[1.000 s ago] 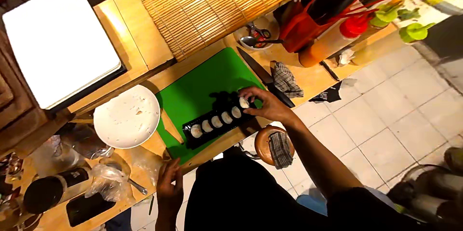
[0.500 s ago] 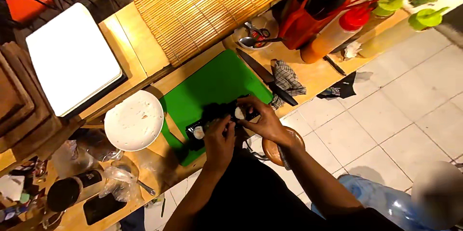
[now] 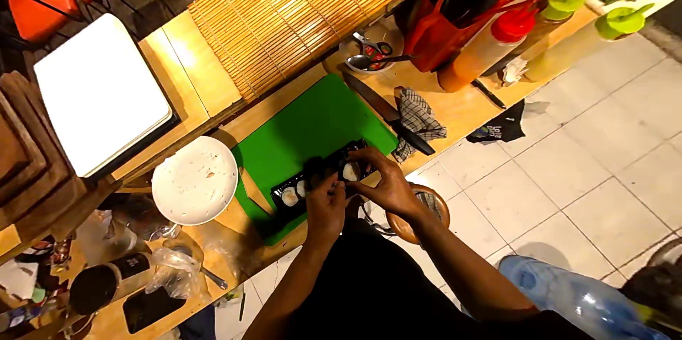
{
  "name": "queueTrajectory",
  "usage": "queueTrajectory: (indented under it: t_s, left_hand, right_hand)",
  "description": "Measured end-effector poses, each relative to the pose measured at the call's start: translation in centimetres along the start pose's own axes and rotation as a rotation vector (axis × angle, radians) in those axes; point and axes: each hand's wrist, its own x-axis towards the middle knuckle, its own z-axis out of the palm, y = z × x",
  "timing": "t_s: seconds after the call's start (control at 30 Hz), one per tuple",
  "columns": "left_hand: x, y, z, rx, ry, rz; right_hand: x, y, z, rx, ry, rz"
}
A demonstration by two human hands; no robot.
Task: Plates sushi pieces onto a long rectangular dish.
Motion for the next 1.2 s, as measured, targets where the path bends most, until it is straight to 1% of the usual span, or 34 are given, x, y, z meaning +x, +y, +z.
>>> queueTrajectory:
  t_s: [0.1,0.2,0.23,0.3,0.4,0.47,0.5,0.6,0.7,0.8,0.93,1.07,1.2]
  left_hand:
    - [-0.3,-0.1,0.3,-0.064,-0.037,-0.043]
    - [-0.6,-0.4,0.6,-0.023,-0.083,-0.036]
    - [-0.7,-0.6,0.7,0.013,-0.126,-0.045]
    - [-0.8,-1.0,0.5,0.133,-0.286,-0.069]
    - [-1.2,-1.8,0.6,0.36,-0.614,-0.116]
    - [-1.5,-2.6,0.4,0.475,-0.752,-0.126]
    - [-1.5,-3.1,0.2,0.516,-0.776,-0.126]
    - [-1.9,-4.9,-1.4,0.591,-0.729,-0.153]
    - [-3.1,-6.8,-3.6,0.53,-0.602,-0.173]
    - [-4.8,-8.0,-5.5,0.459,-0.505,-0.19]
    - [-6.9,-9.3,-7.7,0.449,-0.427,-0.219]
    - [-9.4,-10.3,-9.5,0.442,-0.348,-0.308]
    - [-11.8,-12.0,-10.8,0.369,-0.263,-0.485]
  right_hand:
    - [-0.5,0.3,-0.2,0.004,-0.013,-0.014]
    - [-1.1,0.6,-0.6,0.006,-0.036,-0.029]
    - [-1.2,0.7,-0.9,0.004,-0.044,-0.035]
    - [-1.3,1.3,-1.7,0.015,-0.042,-0.041]
    - [-0.7,2.7,-2.9,-0.041,-0.033,-0.015]
    - [0.1,3.4,-3.3,-0.104,-0.078,-0.006]
    - [0.5,3.8,-3.3,-0.127,-0.109,-0.011]
    - [1.6,4.6,-3.2,-0.185,-0.189,-0.045]
    - [2.4,4.8,-3.2,-0.241,-0.26,-0.028]
    - [2.8,4.9,-3.1,-0.256,-0.272,-0.026]
    - [3.0,5.1,-3.2,-0.249,-0.264,-0.053]
    - [3.0,5.1,-3.1,-0.244,-0.267,-0.054]
    - [3.0,5.2,-3.0,-0.255,-0.263,-0.054]
